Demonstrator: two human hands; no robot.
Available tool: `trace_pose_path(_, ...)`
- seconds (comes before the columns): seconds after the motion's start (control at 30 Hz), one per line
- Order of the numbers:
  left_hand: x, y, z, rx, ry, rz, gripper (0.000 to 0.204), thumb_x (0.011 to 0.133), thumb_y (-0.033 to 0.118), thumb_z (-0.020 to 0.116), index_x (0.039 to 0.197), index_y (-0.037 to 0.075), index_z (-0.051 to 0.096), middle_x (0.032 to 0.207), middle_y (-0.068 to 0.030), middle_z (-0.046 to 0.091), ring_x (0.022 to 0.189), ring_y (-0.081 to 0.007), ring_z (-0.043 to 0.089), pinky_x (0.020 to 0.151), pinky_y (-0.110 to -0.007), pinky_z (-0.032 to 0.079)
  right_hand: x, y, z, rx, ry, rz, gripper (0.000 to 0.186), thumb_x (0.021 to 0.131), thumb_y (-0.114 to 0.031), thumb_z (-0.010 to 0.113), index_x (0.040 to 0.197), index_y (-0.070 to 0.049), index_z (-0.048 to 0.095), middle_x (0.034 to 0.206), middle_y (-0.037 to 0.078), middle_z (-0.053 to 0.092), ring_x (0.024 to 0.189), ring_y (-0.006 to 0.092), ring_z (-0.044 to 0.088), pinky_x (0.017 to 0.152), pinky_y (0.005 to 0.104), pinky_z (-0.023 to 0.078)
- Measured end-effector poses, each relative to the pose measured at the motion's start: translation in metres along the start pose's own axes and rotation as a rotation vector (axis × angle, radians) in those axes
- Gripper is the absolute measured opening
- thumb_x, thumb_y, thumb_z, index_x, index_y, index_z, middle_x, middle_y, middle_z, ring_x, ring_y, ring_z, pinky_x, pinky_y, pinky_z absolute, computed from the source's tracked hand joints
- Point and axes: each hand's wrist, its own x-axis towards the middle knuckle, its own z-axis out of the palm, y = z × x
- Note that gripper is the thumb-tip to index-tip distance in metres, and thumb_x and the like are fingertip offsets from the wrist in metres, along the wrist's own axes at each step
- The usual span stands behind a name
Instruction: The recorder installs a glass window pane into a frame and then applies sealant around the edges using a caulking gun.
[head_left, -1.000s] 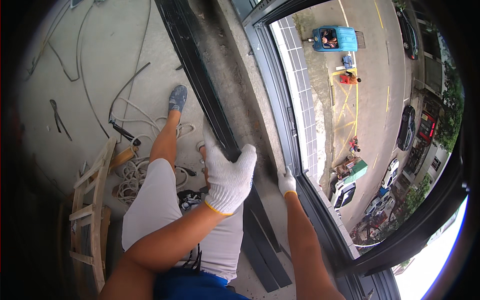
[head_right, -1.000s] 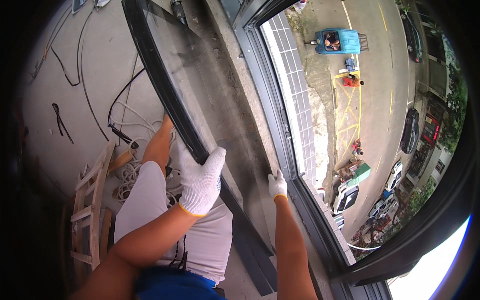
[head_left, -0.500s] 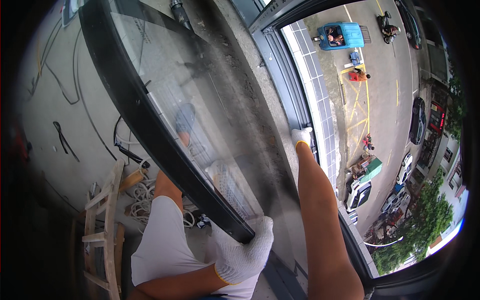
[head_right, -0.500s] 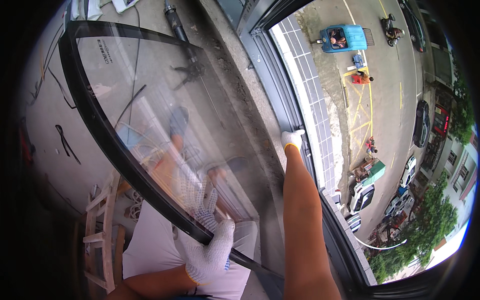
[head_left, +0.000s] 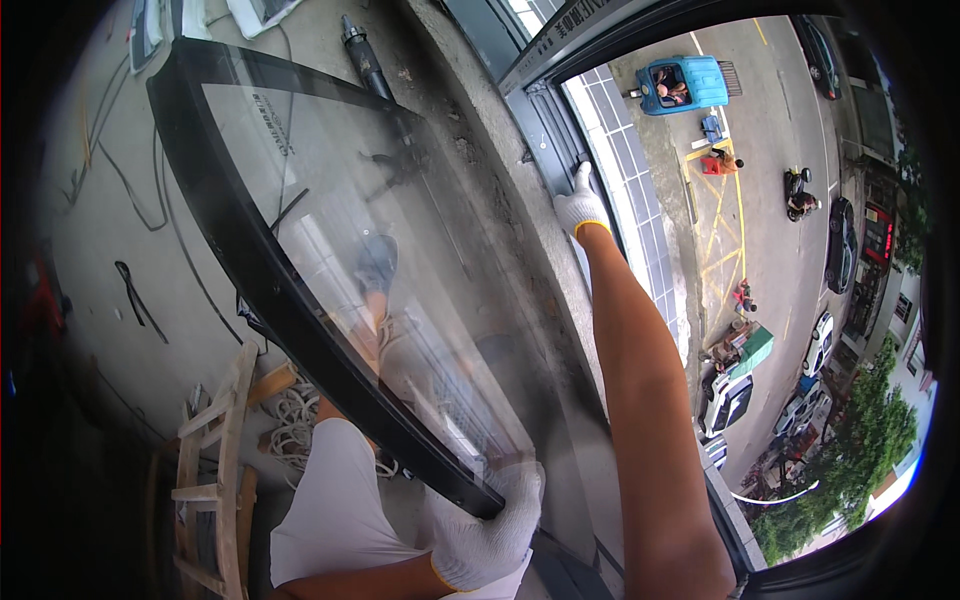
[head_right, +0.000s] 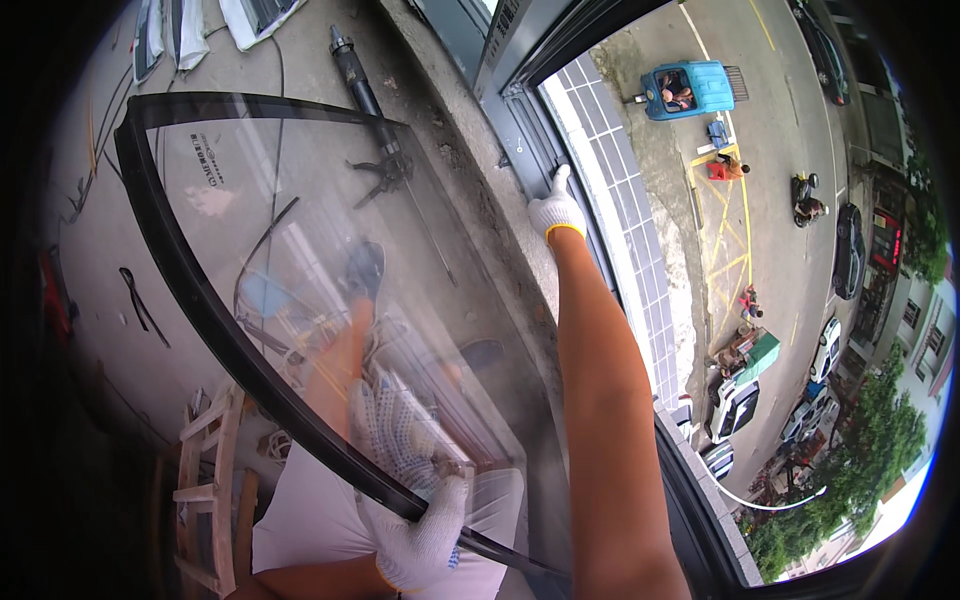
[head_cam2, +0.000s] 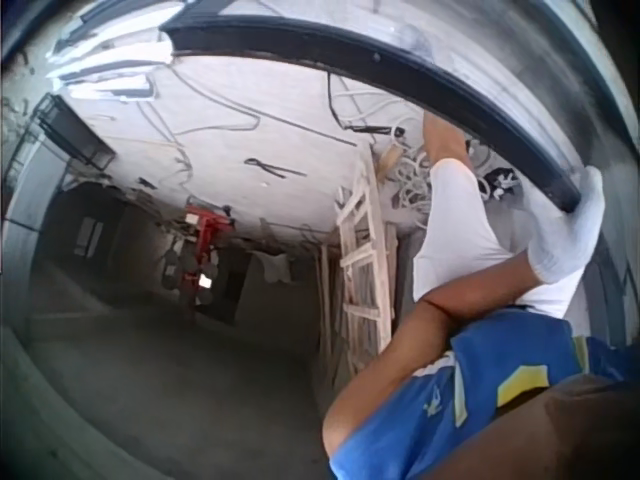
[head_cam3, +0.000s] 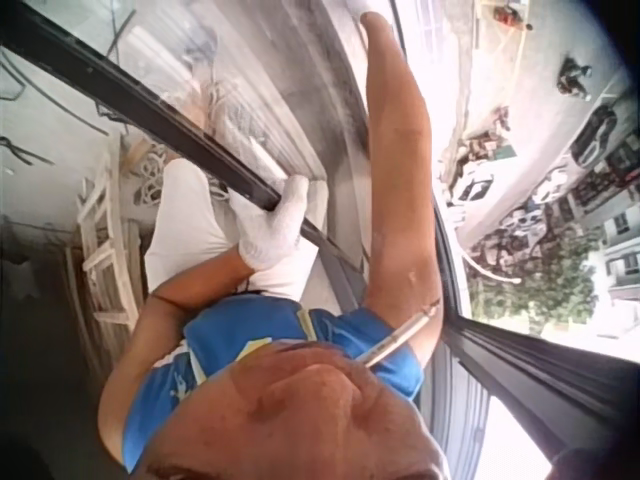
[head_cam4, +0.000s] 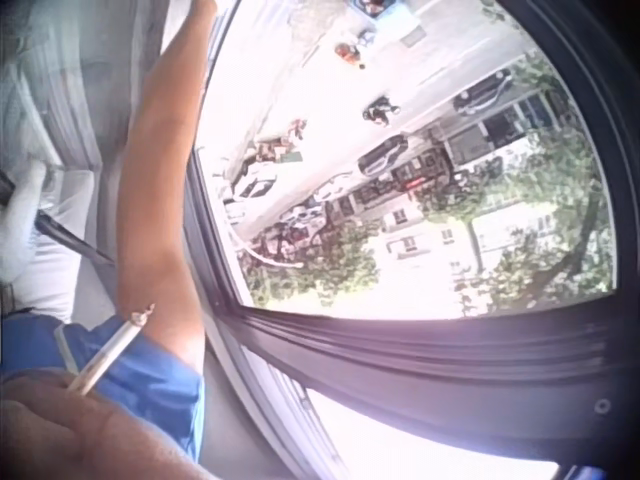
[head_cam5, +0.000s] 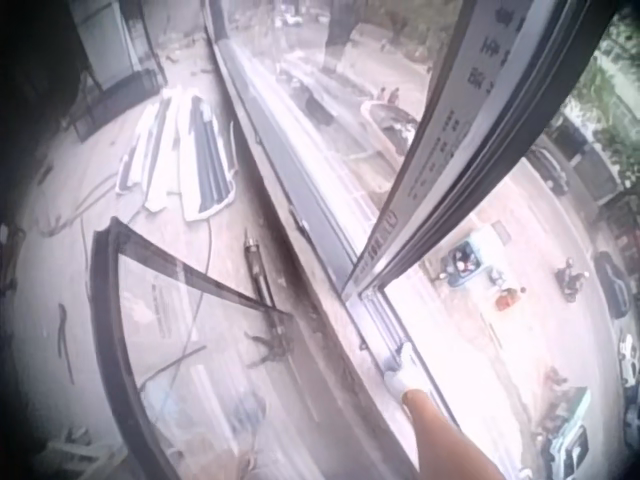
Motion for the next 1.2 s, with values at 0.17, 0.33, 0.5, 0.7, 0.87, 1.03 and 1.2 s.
trace_pose_path(0.17, 0.003, 0.016, 0.000, -0.261, 0.031, -0.426, 0.022, 0.088, 0.007, 0.082, 0.093, 0.003, 0.061, 0.079, -0.0006, 0.064, 0.067, -0.0102, 0.061, 0.058, -0.029, 0.049, 0.058, -0.056, -0.016, -0.380, 0.029, -0.227, 0.092, 0.094, -0.028, 0.058, 0.170, -0.019, 0.007, 0.140, 0.028, 0.063, 0.128, 0.0383, 0.065, 0.107, 0.0431, 0.048)
trace_pose_path(0.33, 0.003, 0.019, -0.006, 0.104, -0.049, -0.182, 0.040, 0.084, 0.014, 0.087, 0.110, 0.000, 0.060, 0.085, -0.0076, 0.068, 0.070, -0.0202, 0.065, 0.067, -0.037, 0.054, 0.030, -0.080, -0.033, 0.060, 0.079, -0.065, 0.090, 0.092, -0.029, 0.058, 0.170, -0.020, 0.014, 0.135, 0.027, 0.066, 0.124, 0.0396, 0.067, 0.104, 0.0453, 0.051)
trace_pose_path(0.5, -0.005, -0.031, -0.010, -0.106, -0.078, -0.021, 0.089, 0.085, -0.005, 0.079, 0.154, -0.005, 0.023, 0.129, -0.0188, 0.055, 0.103, -0.0157, 0.066, 0.087, -0.027, 0.057, -0.069, -0.025, 0.013, 0.190, 0.210, -0.014, 0.089, 0.094, -0.031, 0.059, 0.169, -0.015, 0.013, 0.105, 0.029, 0.073, 0.098, 0.0441, 0.073, 0.091, 0.0500, 0.055)
trace_pose_path(0.7, -0.023, -0.056, -0.035, 0.331, -0.285, 0.264, 0.096, 0.085, 0.001, 0.085, 0.156, -0.005, 0.021, 0.127, -0.0188, 0.059, 0.103, -0.0141, 0.064, 0.090, -0.029, 0.056, -0.172, 0.128, 0.109, 0.221, 0.202, 0.466, 0.097, 0.094, -0.033, 0.062, 0.168, -0.006, 0.005, 0.098, 0.025, 0.075, 0.090, 0.0406, 0.074, 0.085, 0.0492, 0.057)
trace_pose_path(0.87, -0.020, -0.057, -0.039, 0.437, -0.315, 0.287, 0.088, 0.085, 0.000, 0.086, 0.152, -0.003, 0.030, 0.125, -0.0172, 0.061, 0.101, -0.0115, 0.065, 0.088, -0.028, 0.058, -0.190, 0.221, 0.109, 0.075, 0.211, 0.602, 0.095, 0.093, -0.027, 0.060, 0.169, -0.012, 0.004, 0.112, 0.025, 0.073, 0.097, 0.0403, 0.074, 0.089, 0.0484, 0.056)
trace_pose_path(1.03, -0.024, -0.057, -0.036, 0.341, -0.288, 0.200, 0.087, 0.085, 0.000, 0.085, 0.152, -0.003, 0.030, 0.125, -0.0169, 0.061, 0.100, -0.0117, 0.065, 0.087, -0.028, 0.058, -0.169, 0.252, 0.089, -0.070, 0.118, 0.513, 0.092, 0.090, -0.024, 0.059, 0.170, -0.016, 0.012, 0.115, 0.023, 0.074, 0.101, 0.0372, 0.075, 0.091, 0.0454, 0.056)
trace_pose_path(1.2, -0.020, -0.054, -0.028, 0.137, -0.199, 0.084, 0.086, 0.085, 0.000, 0.085, 0.151, -0.003, 0.031, 0.124, -0.0166, 0.061, 0.100, -0.0119, 0.065, 0.087, -0.028, 0.058, -0.177, 0.277, 0.093, -0.132, -0.052, 0.657, 0.095, 0.091, -0.028, 0.058, 0.170, -0.015, 0.007, 0.121, 0.022, 0.074, 0.108, 0.0343, 0.074, 0.095, 0.0435, 0.055)
